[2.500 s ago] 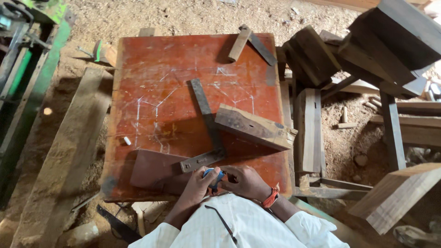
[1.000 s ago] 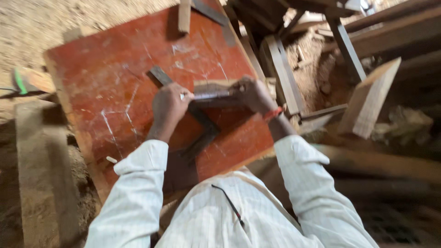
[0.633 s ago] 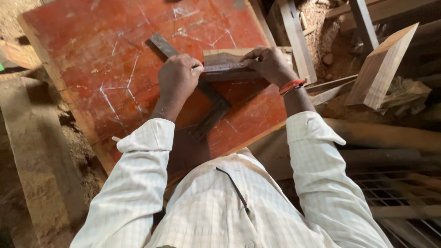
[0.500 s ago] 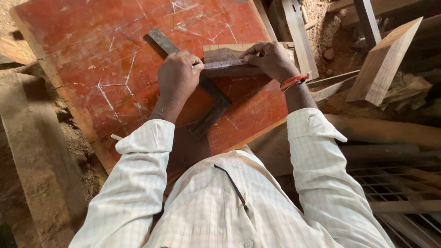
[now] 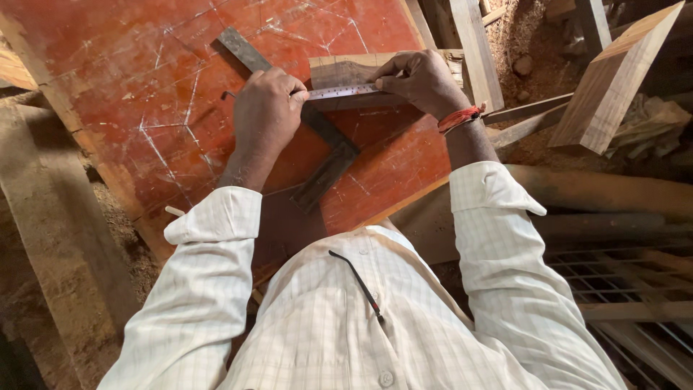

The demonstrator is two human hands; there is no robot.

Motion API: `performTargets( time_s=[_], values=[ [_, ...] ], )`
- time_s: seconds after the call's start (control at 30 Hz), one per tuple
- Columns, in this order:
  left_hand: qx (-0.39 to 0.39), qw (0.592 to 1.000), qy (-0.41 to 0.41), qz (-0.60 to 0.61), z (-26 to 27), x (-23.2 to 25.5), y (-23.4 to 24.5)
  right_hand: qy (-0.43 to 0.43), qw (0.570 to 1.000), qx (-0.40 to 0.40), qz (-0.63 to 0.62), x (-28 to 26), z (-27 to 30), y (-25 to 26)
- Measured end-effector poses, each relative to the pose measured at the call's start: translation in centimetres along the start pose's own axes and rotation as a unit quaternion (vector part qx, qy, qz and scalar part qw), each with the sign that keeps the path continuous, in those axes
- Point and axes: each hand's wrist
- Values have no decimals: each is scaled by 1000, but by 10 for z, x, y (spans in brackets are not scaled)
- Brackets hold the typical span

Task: The person measures and marks small wooden blocks on a workbench using a tape measure, a try square, and a pencil. They repeatedly position the tools, draw lines, and reposition the blocks to continue marking.

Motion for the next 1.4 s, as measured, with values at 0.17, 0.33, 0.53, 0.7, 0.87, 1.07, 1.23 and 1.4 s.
performTargets(
  time_s=[0.17,0.33,0.53,0.7,0.87,1.07,1.23,1.4],
  values=[
    [10,999,-20,-38,3,3,-3,13,1000,5,-3,2,2,-1],
    [14,999,-20,-47,6,4,-5,23,1000,5,15,4,3,0],
    [16,998,-22,-48,5,4,-5,12,1000,-15,-5,4,-1,4],
    [16,998,-19,-54,6,4,-5,42,999,-7,-4,8,1,2],
    [12,999,-3,-49,7,5,-5,11,1000,-14,2,9,0,1],
    [31,998,-9,-52,8,7,-7,79,996,-3,36,9,1,2],
    [32,998,6,-56,9,7,-10,51,998,-14,-13,11,3,1],
    [36,997,12,-63,10,7,-12,57,998,-8,10,11,2,-1]
  ],
)
Point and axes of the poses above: each hand's wrist, its own z-axis away from the middle knuckle, its own y-axis out of the back of the hand, x = y × z, and after that the axes turned 1 degree about y, right-handed
